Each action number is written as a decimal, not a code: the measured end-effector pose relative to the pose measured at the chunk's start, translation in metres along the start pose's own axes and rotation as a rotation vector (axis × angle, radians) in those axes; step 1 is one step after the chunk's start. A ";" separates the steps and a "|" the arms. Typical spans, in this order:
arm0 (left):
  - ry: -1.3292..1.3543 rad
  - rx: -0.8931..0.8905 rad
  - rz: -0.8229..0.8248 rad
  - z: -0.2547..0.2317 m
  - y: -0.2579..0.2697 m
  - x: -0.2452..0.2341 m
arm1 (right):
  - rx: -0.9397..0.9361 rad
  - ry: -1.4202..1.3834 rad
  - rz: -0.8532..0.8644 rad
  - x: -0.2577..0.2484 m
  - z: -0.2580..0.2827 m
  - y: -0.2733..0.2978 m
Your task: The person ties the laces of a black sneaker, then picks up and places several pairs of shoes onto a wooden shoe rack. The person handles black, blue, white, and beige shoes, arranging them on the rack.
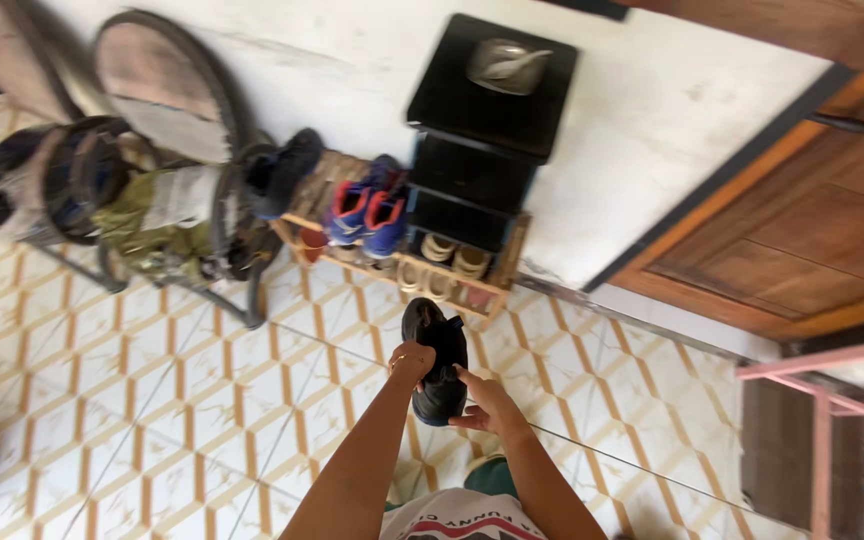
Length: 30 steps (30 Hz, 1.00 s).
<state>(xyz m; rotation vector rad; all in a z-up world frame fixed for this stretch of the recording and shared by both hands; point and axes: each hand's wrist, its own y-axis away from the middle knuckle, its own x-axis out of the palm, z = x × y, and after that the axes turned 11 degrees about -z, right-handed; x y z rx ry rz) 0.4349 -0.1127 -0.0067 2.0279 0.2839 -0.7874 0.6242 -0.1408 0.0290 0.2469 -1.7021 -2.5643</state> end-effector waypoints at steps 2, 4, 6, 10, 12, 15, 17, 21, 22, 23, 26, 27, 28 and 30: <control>0.046 0.010 -0.056 0.028 0.002 -0.029 | 0.083 -0.063 0.108 0.041 0.000 0.015; 0.084 -0.008 -0.129 0.054 0.007 -0.057 | 0.142 -0.119 0.176 0.081 -0.003 0.030; 0.104 0.006 -0.163 0.080 0.013 -0.081 | 0.171 -0.169 0.211 0.115 -0.008 0.040; 0.071 0.070 -0.173 0.118 0.013 -0.124 | 0.106 -0.215 0.213 0.176 -0.018 0.040; 0.081 0.097 -0.214 0.134 0.008 -0.135 | 0.082 -0.232 0.161 0.199 -0.023 0.029; 0.116 0.096 -0.244 0.144 -0.010 -0.140 | -0.041 -0.284 0.162 0.219 -0.019 0.011; 0.151 0.088 -0.238 0.145 -0.029 -0.143 | -0.132 -0.276 0.200 0.222 -0.010 0.002; 0.216 0.114 -0.230 0.143 -0.076 -0.151 | -0.280 -0.202 0.216 0.233 0.027 -0.012; 0.228 0.130 -0.239 0.142 -0.089 -0.155 | -0.285 -0.187 0.211 0.240 0.039 -0.015; 0.243 0.157 -0.266 0.142 -0.100 -0.161 | -0.286 -0.172 0.207 0.250 0.051 -0.018; 0.267 0.205 -0.319 0.137 -0.130 -0.184 | -0.234 -0.186 0.167 0.285 0.087 -0.026; 0.261 0.202 -0.319 0.135 -0.141 -0.196 | -0.207 -0.207 0.151 0.301 0.098 -0.028; 0.256 0.198 -0.319 0.133 -0.150 -0.208 | -0.173 -0.245 0.138 0.315 0.107 -0.030; 0.351 0.303 -0.334 0.127 -0.172 -0.238 | -0.118 -0.327 0.106 0.335 0.130 -0.035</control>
